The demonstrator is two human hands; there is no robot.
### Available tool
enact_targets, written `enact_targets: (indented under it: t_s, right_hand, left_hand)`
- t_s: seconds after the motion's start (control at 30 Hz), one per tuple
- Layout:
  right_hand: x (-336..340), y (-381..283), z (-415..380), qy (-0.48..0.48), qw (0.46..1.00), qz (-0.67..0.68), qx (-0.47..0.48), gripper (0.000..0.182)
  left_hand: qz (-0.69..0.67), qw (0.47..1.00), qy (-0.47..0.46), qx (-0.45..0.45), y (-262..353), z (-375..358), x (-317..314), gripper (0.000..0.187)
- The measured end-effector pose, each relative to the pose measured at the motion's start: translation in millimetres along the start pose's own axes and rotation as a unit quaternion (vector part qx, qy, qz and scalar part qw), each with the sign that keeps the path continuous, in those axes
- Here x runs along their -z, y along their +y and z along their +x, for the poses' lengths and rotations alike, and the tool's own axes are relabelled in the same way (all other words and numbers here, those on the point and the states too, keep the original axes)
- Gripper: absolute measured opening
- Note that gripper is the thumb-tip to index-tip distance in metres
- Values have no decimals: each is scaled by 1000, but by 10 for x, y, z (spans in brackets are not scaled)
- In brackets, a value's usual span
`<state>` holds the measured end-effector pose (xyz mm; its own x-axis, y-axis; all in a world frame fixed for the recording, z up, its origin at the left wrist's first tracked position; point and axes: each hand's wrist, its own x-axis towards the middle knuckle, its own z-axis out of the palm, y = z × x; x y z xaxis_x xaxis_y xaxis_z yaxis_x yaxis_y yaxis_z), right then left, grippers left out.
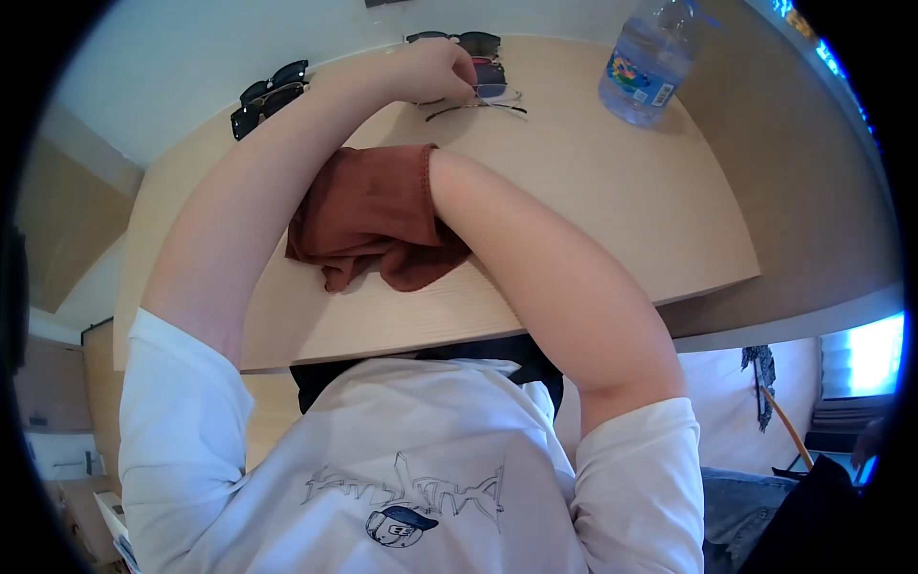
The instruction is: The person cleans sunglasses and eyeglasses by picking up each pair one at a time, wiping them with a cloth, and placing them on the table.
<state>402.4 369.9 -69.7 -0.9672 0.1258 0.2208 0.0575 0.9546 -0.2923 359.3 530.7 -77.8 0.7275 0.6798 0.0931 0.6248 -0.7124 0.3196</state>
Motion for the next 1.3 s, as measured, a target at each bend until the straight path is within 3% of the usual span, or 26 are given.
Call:
enact_targets:
  t_s: [0.17,0.23,0.37,0.43,0.77,0.83,0.97,1.03,1.07,1.13,1.17,1.23,1.27,1.3]
  right_hand:
    - [17,4,28,14,999,-3,39,24]
    - [45,-38,29,-6,1000,10,-8,25]
    - [16,-26,25,14,1000,-4,12,27]
    - [1,-2,32,28,999,-32,19,29]
    - [-16,3,39,25,999,37,-2,33]
    - [45,-28,56,1,1000,22,3,34]
    - [39,13,71,-41,998,41,-18,32]
    - [-17,-8,115,-54,992,46,-104,29]
    - [8,-24,118,-55,992,44,-102,29]
    - [89,-65,101,-52,990,-129,-7,24]
    - [120,-66,119,-52,990,-130,-4,24]
    - [170,-35,150,-138,985,-106,7,21]
    - [135,9,108,-137,985,-105,7,21]
    - [53,91,31,-75,997,-16,-1,21]
  left_hand:
    - [7,998,-11,53,62,-49,34,35]
    - [-17,997,-34,68,51,-50,42,35]
    - [6,998,-30,55,-12,-45,47,35]
    - [27,992,-76,100,60,-83,121,36]
    - [31,997,-52,42,157,-305,174,25]
    - [27,999,34,-2,108,-342,151,24]
    - [-13,996,81,22,138,-598,276,20]
    - [-17,990,138,14,162,-798,366,21]
    - [-16,990,140,15,173,-899,424,21]
    - [0,983,186,-3,185,-1108,523,18]
    - [1,982,187,-1,158,-1200,529,18]
    - [5,956,290,-50,84,-1366,514,15]
    - [6,956,289,-49,51,-1447,509,15]
    - [15,945,318,-69,14,-1529,507,12]
